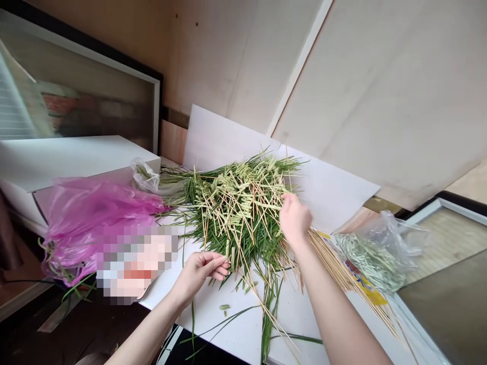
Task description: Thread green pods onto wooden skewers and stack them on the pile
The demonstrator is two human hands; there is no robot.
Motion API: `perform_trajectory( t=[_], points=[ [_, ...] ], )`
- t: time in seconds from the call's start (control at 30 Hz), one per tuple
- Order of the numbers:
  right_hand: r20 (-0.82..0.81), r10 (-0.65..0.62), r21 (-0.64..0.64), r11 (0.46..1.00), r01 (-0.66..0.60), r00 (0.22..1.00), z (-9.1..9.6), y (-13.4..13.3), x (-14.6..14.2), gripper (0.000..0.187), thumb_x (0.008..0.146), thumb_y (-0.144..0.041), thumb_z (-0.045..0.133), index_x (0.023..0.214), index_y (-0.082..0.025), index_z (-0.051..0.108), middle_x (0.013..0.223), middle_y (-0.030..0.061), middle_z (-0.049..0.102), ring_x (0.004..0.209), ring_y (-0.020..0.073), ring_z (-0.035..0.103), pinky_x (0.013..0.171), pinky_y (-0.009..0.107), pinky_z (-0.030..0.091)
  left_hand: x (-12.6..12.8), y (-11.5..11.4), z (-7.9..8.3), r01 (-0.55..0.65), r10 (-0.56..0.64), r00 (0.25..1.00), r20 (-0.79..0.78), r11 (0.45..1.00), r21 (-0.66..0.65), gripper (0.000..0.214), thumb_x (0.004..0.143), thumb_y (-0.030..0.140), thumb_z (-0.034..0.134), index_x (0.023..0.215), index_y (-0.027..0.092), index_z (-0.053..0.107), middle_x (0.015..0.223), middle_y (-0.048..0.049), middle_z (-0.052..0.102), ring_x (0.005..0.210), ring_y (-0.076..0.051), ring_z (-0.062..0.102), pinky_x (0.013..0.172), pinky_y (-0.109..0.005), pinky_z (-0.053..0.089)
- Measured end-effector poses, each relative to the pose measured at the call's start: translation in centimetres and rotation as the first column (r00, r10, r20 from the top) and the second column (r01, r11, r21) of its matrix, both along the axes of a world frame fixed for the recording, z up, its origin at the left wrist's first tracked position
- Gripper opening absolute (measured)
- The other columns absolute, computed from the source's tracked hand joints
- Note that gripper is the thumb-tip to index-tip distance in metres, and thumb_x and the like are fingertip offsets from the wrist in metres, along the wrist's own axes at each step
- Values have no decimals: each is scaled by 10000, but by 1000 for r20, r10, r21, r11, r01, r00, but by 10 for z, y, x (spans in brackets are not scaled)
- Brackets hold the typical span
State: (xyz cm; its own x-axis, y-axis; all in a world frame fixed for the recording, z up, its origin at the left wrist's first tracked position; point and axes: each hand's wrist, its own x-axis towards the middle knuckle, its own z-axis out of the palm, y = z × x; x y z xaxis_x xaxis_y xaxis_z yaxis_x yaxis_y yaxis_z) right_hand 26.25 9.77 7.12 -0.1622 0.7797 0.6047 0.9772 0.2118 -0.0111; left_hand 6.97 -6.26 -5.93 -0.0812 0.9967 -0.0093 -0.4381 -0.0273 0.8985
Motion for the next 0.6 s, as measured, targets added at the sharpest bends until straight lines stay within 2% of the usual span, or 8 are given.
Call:
perform_trajectory(
  t=[0.1, 0.17, 0.23, 0.3, 0.37, 0.5, 0.6],
  points=[
    [89, -65, -88, 994, 72, 994, -10, 5, -16, 330, 1097, -393, 509, 1205, -122, 662, 896, 69, 705, 813, 212, 705, 799, 402, 579, 0, 0, -1, 9, -9, 1000, 5, 1000, -6, 378, 564, 442, 958, 639, 137, 748, 580, -49, 725, 509, -143, 646, 542, -255, 547],
    [148, -34, -142, 988, 55, 988, -14, 2, -23, 358, 1102, -397, 483, 1236, -114, 655, 871, 79, 715, 807, 221, 713, 799, 400, 566, -1, 0, 0, 1, -1, 1000, 22, 1000, -12, 406, 490, 396, 994, 561, 142, 686, 514, -31, 690, 450, -121, 605, 474, -227, 499],
    [177, 9, -175, 984, 22, 984, -14, -4, -24, 362, 1101, -390, 474, 1291, -123, 629, 893, 87, 729, 827, 234, 721, 800, 393, 551, -1, -1, 3, -22, 23, 998, 52, 1000, -16, 444, 481, 382, 1002, 523, 148, 627, 489, -14, 669, 435, -100, 584, 458, -203, 481],
    [180, 54, -187, 982, -19, 982, -13, -13, -22, 357, 1092, -376, 479, 1331, -141, 605, 908, 96, 743, 842, 257, 729, 778, 374, 529, 1, -4, 10, -41, 43, 996, 83, 999, -17, 427, 556, 419, 976, 565, 143, 650, 539, -19, 694, 464, -91, 602, 492, -193, 508],
    [161, 97, -186, 980, -66, 982, -12, -23, -18, 346, 1082, -371, 491, 1334, -158, 595, 915, 96, 752, 836, 281, 731, 728, 352, 505, 3, -9, 19, -23, 25, 991, 131, 1000, -17, 409, 663, 490, 913, 690, 125, 731, 674, -59, 757, 536, -103, 657, 555, -203, 556],
    [60, 180, -143, 975, -170, 982, -15, -45, -4, 311, 1065, -370, 500, 1313, -198, 574, 959, 53, 747, 804, 258, 715, 658, 318, 473, 8, -19, 36, 151, -144, 933, 329, 989, 5, 445, 841, 494, 782, 1042, 97, 785, 981, -153, 805, 754, -184, 765, 716, -270, 625],
    [-17, 256, -91, 962, -256, 967, -9, -60, 12, 309, 1046, -362, 481, 1300, -210, 568, 1063, 58, 725, 876, 246, 699, 679, 320, 491, 9, -21, 39, 269, -260, 866, 427, 962, 41, 499, 965, 520, 611, 1142, 79, 762, 1106, -193, 785, 914, -242, 776, 830, -326, 625]
  ],
)
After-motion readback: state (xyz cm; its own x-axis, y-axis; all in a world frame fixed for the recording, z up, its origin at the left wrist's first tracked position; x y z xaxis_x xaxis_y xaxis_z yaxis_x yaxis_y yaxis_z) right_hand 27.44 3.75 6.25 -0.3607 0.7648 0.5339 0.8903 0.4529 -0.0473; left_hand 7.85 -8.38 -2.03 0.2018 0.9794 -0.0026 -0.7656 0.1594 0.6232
